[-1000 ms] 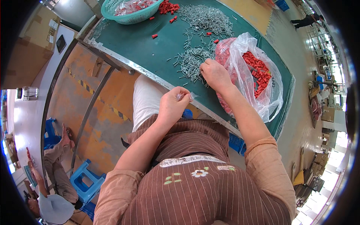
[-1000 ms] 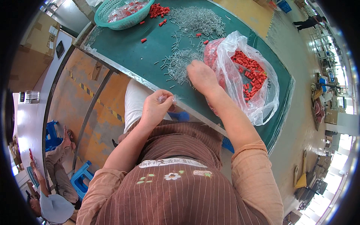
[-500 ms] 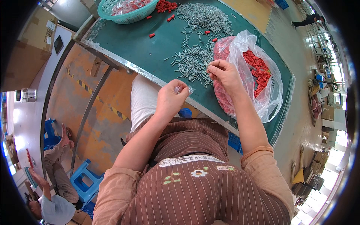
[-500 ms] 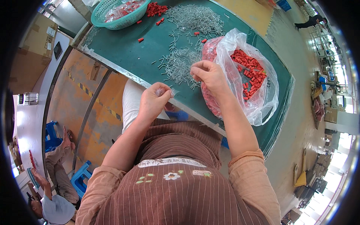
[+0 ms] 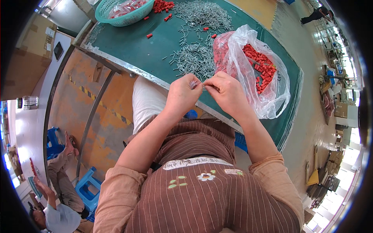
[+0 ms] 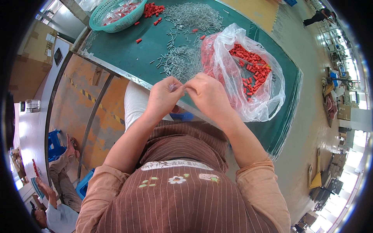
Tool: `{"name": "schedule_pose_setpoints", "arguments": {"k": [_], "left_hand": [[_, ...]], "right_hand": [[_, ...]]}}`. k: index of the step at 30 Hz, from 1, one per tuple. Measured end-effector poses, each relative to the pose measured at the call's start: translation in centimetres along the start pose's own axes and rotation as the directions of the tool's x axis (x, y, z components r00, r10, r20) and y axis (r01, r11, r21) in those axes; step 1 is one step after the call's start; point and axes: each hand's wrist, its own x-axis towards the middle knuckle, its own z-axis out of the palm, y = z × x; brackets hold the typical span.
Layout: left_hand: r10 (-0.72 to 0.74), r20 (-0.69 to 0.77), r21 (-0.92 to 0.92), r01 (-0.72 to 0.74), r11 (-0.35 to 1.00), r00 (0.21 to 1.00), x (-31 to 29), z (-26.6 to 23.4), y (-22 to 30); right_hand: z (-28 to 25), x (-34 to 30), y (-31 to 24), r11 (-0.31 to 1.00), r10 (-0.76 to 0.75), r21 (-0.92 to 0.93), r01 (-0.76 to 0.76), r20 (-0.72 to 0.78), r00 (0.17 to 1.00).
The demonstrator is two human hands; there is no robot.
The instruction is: Assembling small red plastic caps onto silver metal components.
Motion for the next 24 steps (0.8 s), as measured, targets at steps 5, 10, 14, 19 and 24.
{"name": "schedule_pose_setpoints", "arguments": {"k": [5, 10, 14, 19, 24], "left_hand": [[-0.041, 0.033, 0.003, 0.041, 0.999, 0.999, -0.6, 0.7, 0.4], [-0.051, 0.033, 0.046, 0.05, 0.998, 0.998, -0.2, 1.2, 0.5], [-0.064, 0.021, 0.027, 0.064, 0.998, 0.998, 0.1, 1.3, 1.1], [-0.117, 0.02, 0.039, 0.117, 0.992, 0.993, 0.4, 0.7, 1.6], [-0.21, 0.144, -0.099, 0.226, 0.969, 0.967, 0.3, 0.7, 1.8]], "right_hand": [[0.0, -0.9, 0.1, 0.963, -0.122, -0.239, 0.122, 0.012, 0.992], [-0.3, -0.6, 0.1, 0.913, -0.217, -0.346, 0.218, 0.04, 0.975], [-2.3, -0.3, -0.5, 0.972, -0.113, -0.2, 0.123, 0.063, 0.992], [-3.0, -0.9, 0.9, 0.985, 0.157, 0.07, -0.156, -0.008, 0.988], [-0.6, -2.1, 3.2, 0.942, 0.173, 0.263, -0.209, 0.154, 0.973]]}}
